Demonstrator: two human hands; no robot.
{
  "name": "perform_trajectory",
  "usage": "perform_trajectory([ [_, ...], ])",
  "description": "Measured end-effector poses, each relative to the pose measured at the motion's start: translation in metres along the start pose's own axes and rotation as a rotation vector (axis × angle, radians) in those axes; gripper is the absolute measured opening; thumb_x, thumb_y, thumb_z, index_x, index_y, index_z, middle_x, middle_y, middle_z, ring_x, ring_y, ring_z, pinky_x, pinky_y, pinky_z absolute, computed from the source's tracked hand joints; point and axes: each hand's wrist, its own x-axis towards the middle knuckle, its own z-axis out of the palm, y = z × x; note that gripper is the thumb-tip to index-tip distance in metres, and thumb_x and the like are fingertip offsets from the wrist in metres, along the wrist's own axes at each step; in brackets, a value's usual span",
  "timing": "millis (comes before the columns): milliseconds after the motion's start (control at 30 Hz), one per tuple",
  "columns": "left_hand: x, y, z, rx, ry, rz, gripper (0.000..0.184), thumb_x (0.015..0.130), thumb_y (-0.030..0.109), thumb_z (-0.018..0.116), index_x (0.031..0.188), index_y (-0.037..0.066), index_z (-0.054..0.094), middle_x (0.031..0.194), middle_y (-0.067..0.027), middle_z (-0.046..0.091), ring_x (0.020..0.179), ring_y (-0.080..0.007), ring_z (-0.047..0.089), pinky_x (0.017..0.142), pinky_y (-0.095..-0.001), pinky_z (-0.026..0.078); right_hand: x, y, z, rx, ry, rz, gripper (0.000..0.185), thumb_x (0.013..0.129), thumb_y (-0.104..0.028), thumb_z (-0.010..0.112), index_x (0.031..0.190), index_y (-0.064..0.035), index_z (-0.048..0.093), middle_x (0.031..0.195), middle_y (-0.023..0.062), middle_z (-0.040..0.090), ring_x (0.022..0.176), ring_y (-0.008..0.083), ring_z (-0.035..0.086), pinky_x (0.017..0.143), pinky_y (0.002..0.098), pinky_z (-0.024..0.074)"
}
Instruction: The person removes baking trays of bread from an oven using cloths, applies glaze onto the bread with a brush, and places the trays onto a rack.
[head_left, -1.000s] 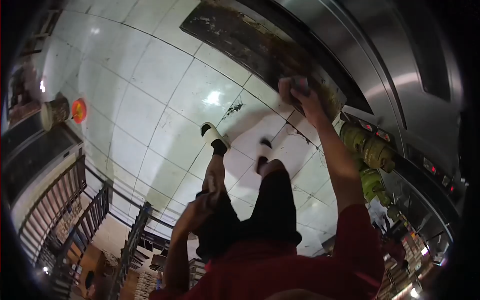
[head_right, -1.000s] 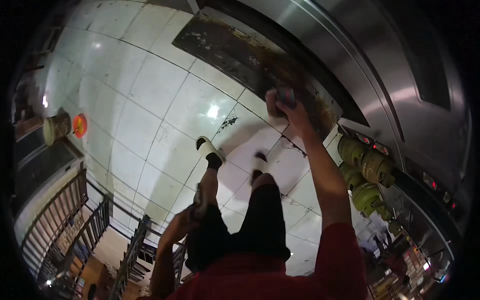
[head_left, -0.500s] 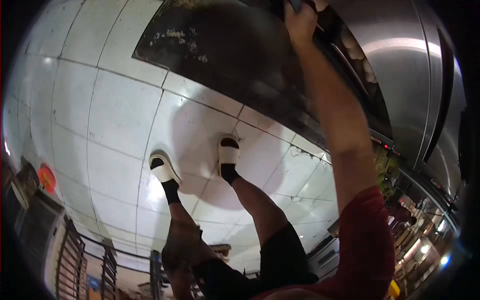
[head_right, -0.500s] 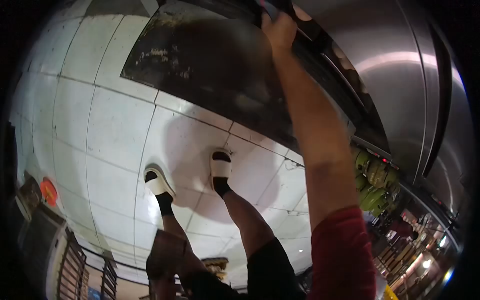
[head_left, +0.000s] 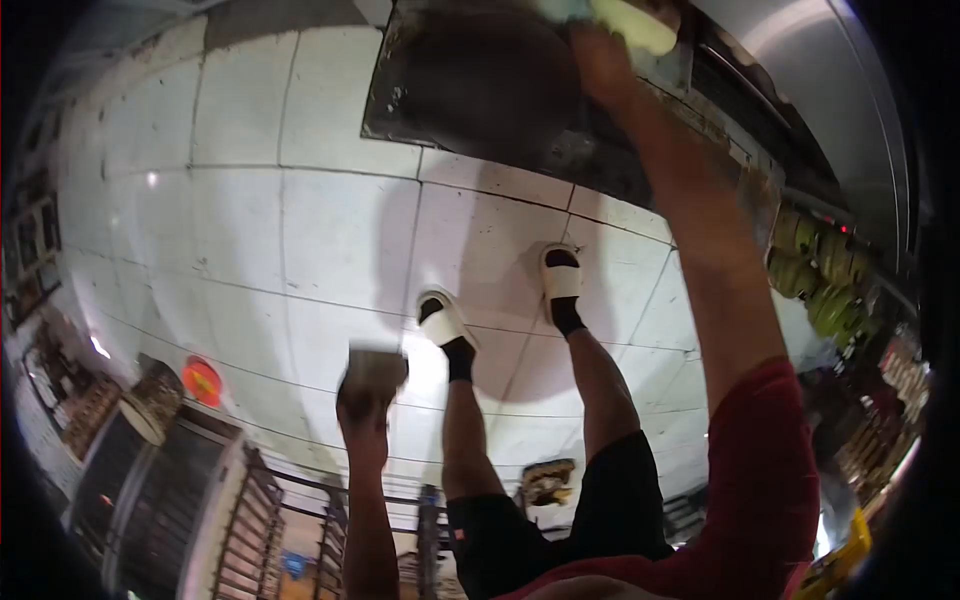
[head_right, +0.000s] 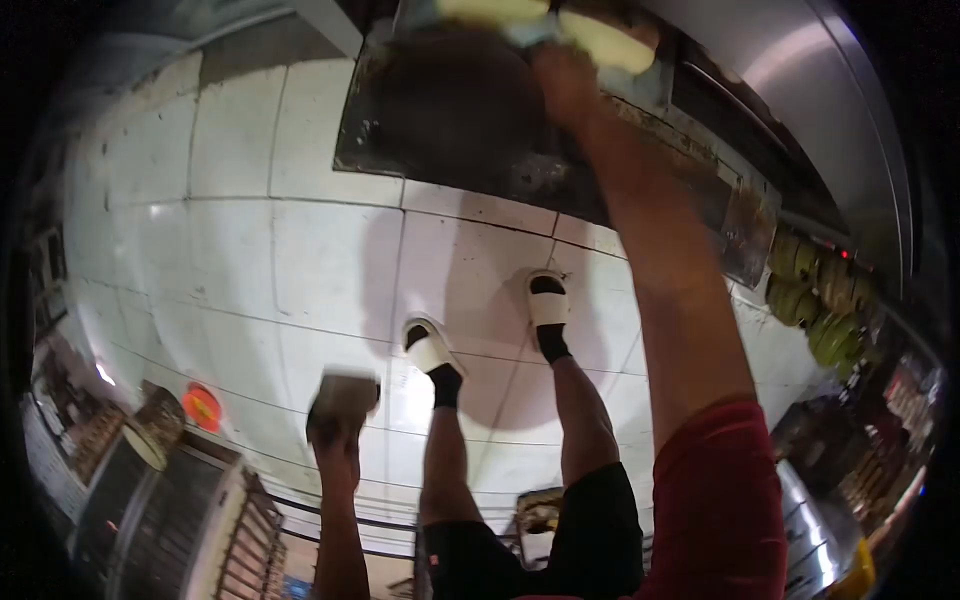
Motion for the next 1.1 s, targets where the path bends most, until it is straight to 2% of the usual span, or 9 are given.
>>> perform_trajectory([
  [67, 0.055, 0.061, 0.055, -0.154, -0.314, 0.177, 0.060, 0.086, -0.001, 0.058, 0.138, 0.009, 0.029, 0.131, -0.0077, 0.040, 0.114, -0.0210, 0.048, 0.099, -0.0415, 0.048, -0.043, -0.020, 0.008, 0.002, 0.023, 0.059, 0.023, 0.083, -0.027, 0.060, 0.084, -0.0038, 0.057, 0.083, 0.0164, 0.059, 0.080, 0.0371, 0.057, 0.069, 0.0478, 0.0436],
  [333, 0.153, 0.117, 0.152, 0.161, -0.507, 0.221, 0.028, 0.089, 0.009, 0.060, 0.116, 0.003, 0.053, 0.100, -0.0033, 0.061, 0.086, -0.0124, 0.059, 0.080, -0.0290, 0.051, -0.254, -0.085, 0.009, 0.217, 0.070, -0.012, 0.025, 0.079, -0.034, 0.067, 0.081, -0.0108, 0.057, 0.082, 0.0065, 0.052, 0.082, 0.0245, 0.053, 0.073, 0.0388, 0.0397],
  [533, 0.133, 0.047, 0.267, 0.199, -0.661, 0.016, 0.027, 0.092, 0.016, 0.058, 0.117, 0.007, 0.054, 0.105, -0.0020, 0.060, 0.092, -0.0121, 0.058, 0.081, -0.0278, 0.049, -0.388, -0.043, -0.008, 0.251, -0.130, -0.020, 0.025, 0.077, -0.034, 0.067, 0.084, -0.0108, 0.058, 0.086, 0.0051, 0.052, 0.088, 0.0224, 0.052, 0.082, 0.0355, 0.0376],
  [667, 0.082, -0.040, 0.333, 0.241, -0.551, -0.091, 0.010, 0.090, 0.016, 0.057, 0.100, 0.015, 0.058, 0.087, 0.0030, 0.059, 0.075, -0.0089, 0.056, 0.070, -0.0257, 0.046, -0.464, 0.054, -0.024, 0.321, -0.157, 0.004, 0.021, 0.080, -0.023, 0.067, 0.089, -0.0060, 0.060, 0.094, 0.0053, 0.057, 0.086, 0.0221, 0.055, 0.077, 0.0381, 0.0446],
  [733, 0.057, -0.090, 0.361, 0.197, -0.453, -0.128, 0.011, 0.090, 0.012, 0.055, 0.100, 0.015, 0.057, 0.085, 0.0034, 0.057, 0.073, -0.0083, 0.054, 0.069, -0.0257, 0.046, -0.471, 0.078, -0.085, 1.605, -0.183, 1.144, 0.021, 0.089, -0.018, 0.061, 0.102, -0.0017, 0.060, 0.106, 0.0089, 0.060, 0.092, 0.0180, 0.057, 0.078, 0.0346, 0.0478],
  [867, 0.007, -0.166, 0.424, 0.116, -0.609, -0.254, 0.012, 0.090, 0.013, 0.053, 0.101, 0.011, 0.054, 0.084, 0.0002, 0.056, 0.073, -0.0127, 0.055, 0.075, -0.0331, 0.050, -0.571, 0.076, -0.087, 0.774, 0.338, 1.035, 0.029, 0.095, -0.019, 0.055, 0.115, 0.0013, 0.056, 0.115, 0.0120, 0.060, 0.102, 0.0153, 0.056, 0.085, 0.0299, 0.0468],
  [933, -0.007, -0.176, 0.435, 0.080, -0.710, -0.325, 0.012, 0.090, 0.013, 0.053, 0.102, 0.010, 0.053, 0.084, -0.0012, 0.056, 0.073, -0.0144, 0.055, 0.079, -0.0361, 0.051, -0.599, 0.054, -0.078, 0.929, 0.610, 1.636, 0.041, 0.093, -0.027, 0.061, 0.121, 0.0015, 0.054, 0.120, 0.0080, 0.058, 0.105, 0.0189, 0.056, 0.092, 0.0336, 0.0452],
  [1000, -0.033, -0.162, 0.426, 0.059, -0.716, -0.430, 0.014, 0.090, 0.013, 0.053, 0.103, 0.009, 0.053, 0.087, -0.0040, 0.057, 0.076, -0.0162, 0.056, 0.089, -0.0425, 0.049, -0.626, 0.018, -0.033, 1.321, 0.643, 1.819, 0.047, 0.092, -0.031, 0.061, 0.127, -0.0014, 0.050, 0.122, 0.0082, 0.057, 0.107, 0.0175, 0.054, 0.095, 0.0328, 0.0425],
  [1100, -0.060, -0.121, 0.375, 0.003, -0.594, -0.463, 0.017, 0.090, 0.010, 0.052, 0.106, 0.009, 0.054, 0.096, -0.0043, 0.062, 0.085, -0.0151, 0.060, 0.104, -0.0517, 0.040, -0.552, -0.050, -0.012, 1.705, 0.556, 1.741, 0.044, 0.095, -0.033, 0.057, 0.127, -0.0046, 0.051, 0.120, 0.0050, 0.056, 0.110, 0.0156, 0.051, 0.099, 0.0299, 0.0371],
])
